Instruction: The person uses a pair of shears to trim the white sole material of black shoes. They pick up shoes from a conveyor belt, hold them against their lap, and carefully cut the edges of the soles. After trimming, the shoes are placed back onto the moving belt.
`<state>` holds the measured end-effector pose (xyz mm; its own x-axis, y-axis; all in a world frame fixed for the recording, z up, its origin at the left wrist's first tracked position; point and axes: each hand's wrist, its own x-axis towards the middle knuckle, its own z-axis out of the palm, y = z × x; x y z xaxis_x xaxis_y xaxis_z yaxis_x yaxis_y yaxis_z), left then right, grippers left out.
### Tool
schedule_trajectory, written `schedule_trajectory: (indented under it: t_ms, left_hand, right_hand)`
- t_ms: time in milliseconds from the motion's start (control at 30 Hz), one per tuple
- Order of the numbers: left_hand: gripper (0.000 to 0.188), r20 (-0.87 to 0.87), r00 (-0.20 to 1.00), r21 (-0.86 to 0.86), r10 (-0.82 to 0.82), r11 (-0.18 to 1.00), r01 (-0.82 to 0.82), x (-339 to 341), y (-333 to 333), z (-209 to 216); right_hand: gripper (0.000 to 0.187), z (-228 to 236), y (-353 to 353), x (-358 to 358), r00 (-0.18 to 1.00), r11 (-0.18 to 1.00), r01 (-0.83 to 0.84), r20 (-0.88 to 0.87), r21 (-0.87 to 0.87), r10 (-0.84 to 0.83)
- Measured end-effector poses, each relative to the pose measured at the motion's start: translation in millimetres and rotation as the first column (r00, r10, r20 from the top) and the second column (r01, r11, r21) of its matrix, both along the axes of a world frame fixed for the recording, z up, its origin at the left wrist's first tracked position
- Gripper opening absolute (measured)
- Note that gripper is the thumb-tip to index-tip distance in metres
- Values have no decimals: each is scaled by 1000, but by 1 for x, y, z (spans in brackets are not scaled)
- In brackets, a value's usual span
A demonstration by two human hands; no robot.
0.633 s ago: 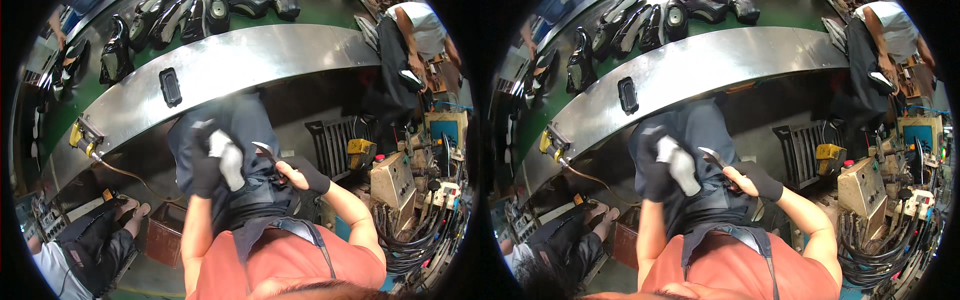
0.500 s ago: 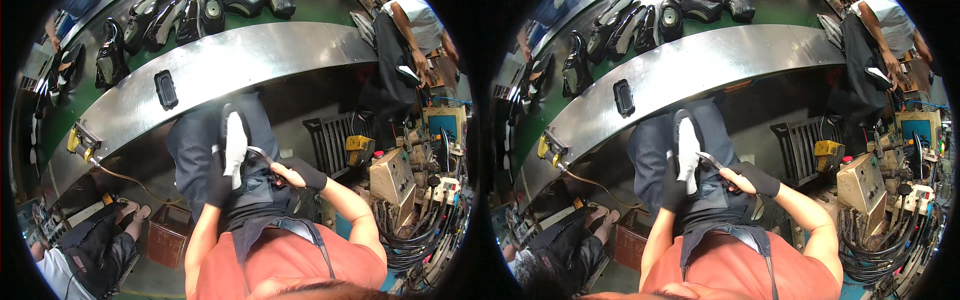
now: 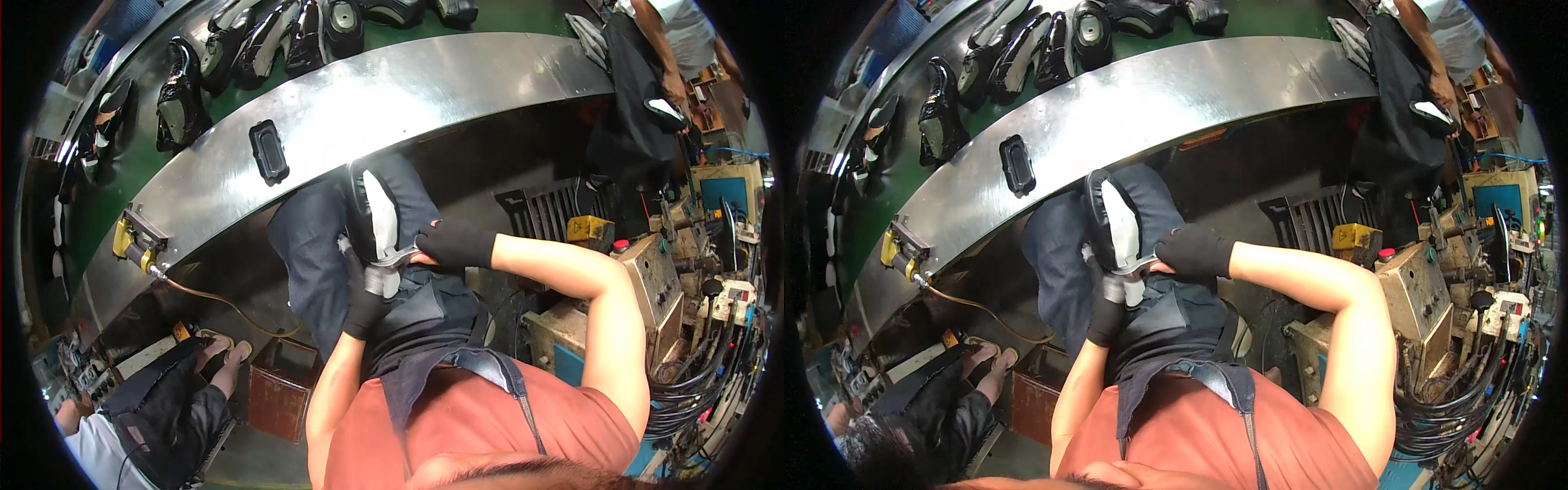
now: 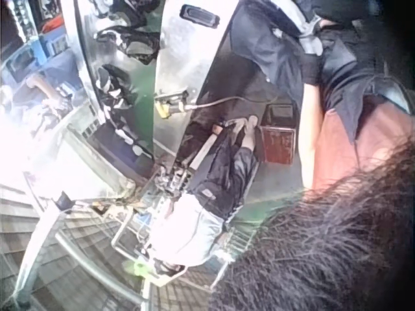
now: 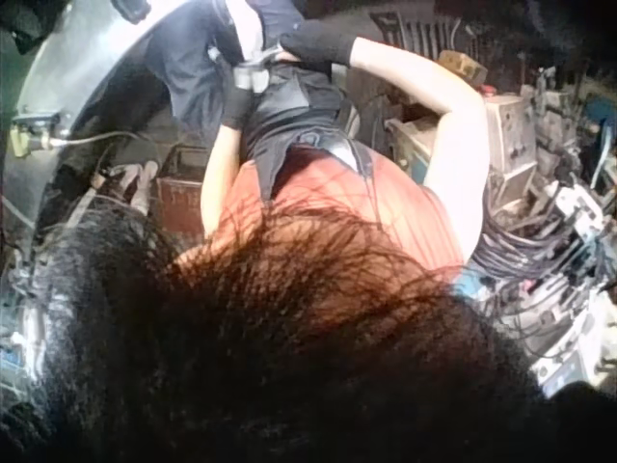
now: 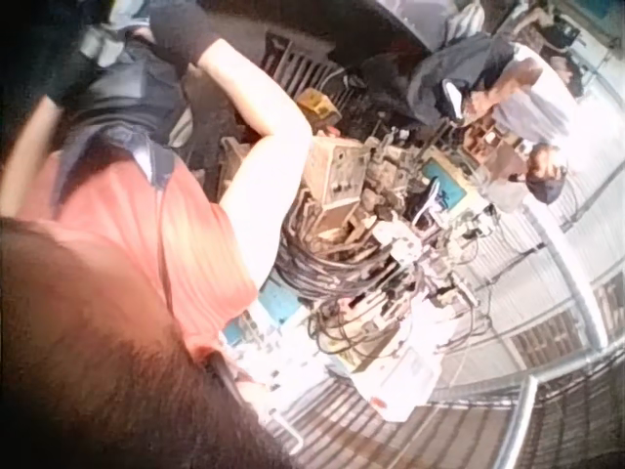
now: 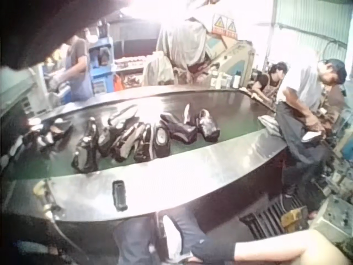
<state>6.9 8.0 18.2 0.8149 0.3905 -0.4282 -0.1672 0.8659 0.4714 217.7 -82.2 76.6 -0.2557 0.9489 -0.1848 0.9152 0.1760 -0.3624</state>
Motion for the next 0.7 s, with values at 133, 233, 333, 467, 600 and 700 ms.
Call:
schedule_trajectory:
  t_ms: [133, 233, 333, 467, 600, 700]
  left_hand:
    - [70, -280, 865, 944, 416, 283, 169, 6, -11, -19]
    - [76, -309, 838, 950, 450, 185, 251, 5, -6, -30]
    - [69, -278, 843, 958, 460, 193, 211, -1, 8, -54]
    - [53, -296, 940, 781, 171, 609, 135, -6, 15, -24]
    - [52, -412, 903, 635, 119, 748, 192, -7, 45, -10]
    - [61, -407, 907, 177, -107, 965, 194, -2, 45, 18]
  right_hand:
    - [52, 38, 11, 17, 600, 283, -113, -292, -952, -745]
    - [34, 66, 30, 9, 996, 875, -64, -91, -481, 23]
    - [17, 101, 19, -29, 998, 975, -41, 47, -220, 52]
    - [34, 60, -4, -52, 904, 949, -288, -291, 126, 313]
    - [54, 36, -13, -12, 840, 823, 147, -369, -549, -397]
    - [60, 0, -20, 1, 609, 726, 79, -544, -683, -578]
